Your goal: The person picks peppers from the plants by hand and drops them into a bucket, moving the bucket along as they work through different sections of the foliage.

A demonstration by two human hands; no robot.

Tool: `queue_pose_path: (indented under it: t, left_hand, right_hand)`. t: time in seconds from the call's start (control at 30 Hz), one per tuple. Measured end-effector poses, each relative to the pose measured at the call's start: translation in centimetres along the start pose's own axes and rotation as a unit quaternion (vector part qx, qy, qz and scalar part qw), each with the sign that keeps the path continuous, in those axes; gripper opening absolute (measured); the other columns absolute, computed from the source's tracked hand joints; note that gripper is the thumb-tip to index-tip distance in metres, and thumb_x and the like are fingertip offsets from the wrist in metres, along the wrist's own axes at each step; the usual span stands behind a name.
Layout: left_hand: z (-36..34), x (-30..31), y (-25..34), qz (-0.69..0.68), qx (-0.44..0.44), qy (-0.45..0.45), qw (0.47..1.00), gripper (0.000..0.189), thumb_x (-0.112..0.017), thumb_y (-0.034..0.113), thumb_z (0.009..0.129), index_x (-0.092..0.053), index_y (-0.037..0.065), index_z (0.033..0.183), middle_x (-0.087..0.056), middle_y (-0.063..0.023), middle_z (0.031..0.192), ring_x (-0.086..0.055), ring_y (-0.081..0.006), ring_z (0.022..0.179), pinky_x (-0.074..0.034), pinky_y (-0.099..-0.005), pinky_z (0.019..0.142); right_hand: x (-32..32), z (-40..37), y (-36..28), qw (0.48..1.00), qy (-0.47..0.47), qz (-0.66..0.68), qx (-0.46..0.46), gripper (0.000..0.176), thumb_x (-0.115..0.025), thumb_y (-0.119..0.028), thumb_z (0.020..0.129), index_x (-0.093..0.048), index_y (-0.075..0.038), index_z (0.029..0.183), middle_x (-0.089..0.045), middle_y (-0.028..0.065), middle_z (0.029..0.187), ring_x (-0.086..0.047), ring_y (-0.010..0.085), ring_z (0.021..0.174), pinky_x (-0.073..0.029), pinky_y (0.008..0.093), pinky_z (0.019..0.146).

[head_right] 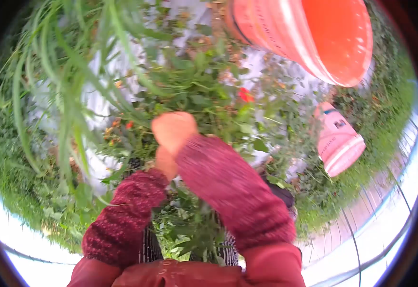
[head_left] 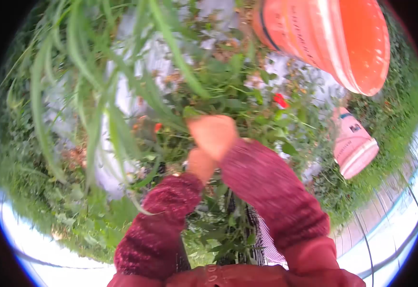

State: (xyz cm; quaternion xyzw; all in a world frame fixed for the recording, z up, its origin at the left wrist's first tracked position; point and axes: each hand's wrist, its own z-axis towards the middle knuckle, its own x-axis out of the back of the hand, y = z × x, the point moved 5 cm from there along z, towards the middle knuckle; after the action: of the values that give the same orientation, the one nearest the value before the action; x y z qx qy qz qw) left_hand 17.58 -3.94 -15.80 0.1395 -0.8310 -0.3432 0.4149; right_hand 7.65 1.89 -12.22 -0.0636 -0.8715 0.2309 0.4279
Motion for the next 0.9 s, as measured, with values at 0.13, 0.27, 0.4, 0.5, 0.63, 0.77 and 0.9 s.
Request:
queue_pose_path:
  t: [0.13,0.27,0.4,0.5,0.63,0.77,0.9]
  left_hand:
    - [-2.1,-4.4,-4.5,-0.267,0.131,-0.041,0.954,0.018,-0.055,0.027,0.078,-0.063,0.011,0.081,-0.065,-0.0067,0.078,-0.062,-0.0267,0.073,-0.048,-0.0392,0.064]
    - [-0.9,-0.2,-1.3,-0.138,0.044,-0.021,0.989,0.020,-0.053,0.027,0.079,-0.063,0.010,0.082,-0.065,-0.0066,0.082,-0.061,-0.0260,0.079,-0.047,-0.0392,0.068]
    - [-0.4,1.0,-0.5,0.026,-0.016,-0.052,0.998,0.020,-0.053,0.026,0.080,-0.063,0.009,0.082,-0.064,-0.0075,0.085,-0.061,-0.0262,0.081,-0.046,-0.0404,0.069]
    - [0.5,0.8,-1.4,0.095,0.089,-0.311,0.942,0.022,-0.054,0.027,0.080,-0.061,0.008,0.089,-0.063,-0.0129,0.092,-0.061,-0.0282,0.085,-0.048,-0.0416,0.070]
    - [0.5,2.8,-1.6,0.080,0.049,-0.102,0.990,0.037,-0.052,0.028,0.084,-0.053,0.008,0.114,-0.061,-0.0154,0.104,-0.060,-0.0285,0.092,-0.048,-0.0390,0.079]
    - [0.3,4.2,-1.9,0.009,0.070,-0.120,0.990,0.041,-0.053,0.027,0.084,-0.047,0.007,0.119,-0.060,-0.0159,0.104,-0.060,-0.0292,0.093,-0.048,-0.0384,0.080]
    - [-0.7,5.7,-3.5,-0.071,0.122,-0.138,0.980,0.050,-0.054,0.025,0.084,-0.038,0.005,0.126,-0.060,-0.0165,0.105,-0.059,-0.0300,0.095,-0.047,-0.0376,0.082]
  right_hand:
    - [-4.0,3.0,0.3,0.975,-0.211,-0.042,-0.052,0.017,-0.054,-0.014,0.079,-0.070,-0.016,0.083,-0.068,-0.0017,0.087,-0.064,0.0179,0.084,-0.047,0.0361,0.064]
    - [-4.1,3.4,-0.1,0.982,-0.180,-0.046,-0.046,0.016,-0.054,-0.012,0.074,-0.069,-0.012,0.078,-0.068,0.0035,0.081,-0.065,0.0209,0.079,-0.050,0.0352,0.066]
    - [-3.6,3.4,-0.2,0.979,-0.204,-0.022,-0.019,0.018,-0.053,-0.011,0.076,-0.069,-0.012,0.085,-0.068,0.0043,0.085,-0.065,0.0211,0.079,-0.050,0.0362,0.067]
    - [-2.5,2.4,-0.6,0.991,-0.130,-0.002,0.007,0.021,-0.054,-0.013,0.075,-0.066,-0.014,0.092,-0.065,0.0048,0.077,-0.065,0.0217,0.075,-0.051,0.0350,0.062]
    - [-0.6,-0.1,-1.4,0.998,-0.051,0.041,0.022,0.019,-0.053,-0.016,0.075,-0.064,-0.014,0.091,-0.062,0.0042,0.073,-0.064,0.0213,0.068,-0.051,0.0345,0.058]
    - [0.7,-2.4,-2.6,0.993,-0.024,0.107,0.047,0.016,-0.054,-0.021,0.077,-0.063,-0.015,0.087,-0.061,0.0049,0.075,-0.063,0.0227,0.067,-0.051,0.0381,0.061]
    - [3.3,-5.3,-4.4,0.969,0.021,0.238,0.057,0.020,-0.057,-0.028,0.077,-0.061,-0.014,0.091,-0.062,0.0045,0.080,-0.062,0.0250,0.071,-0.049,0.0398,0.062]
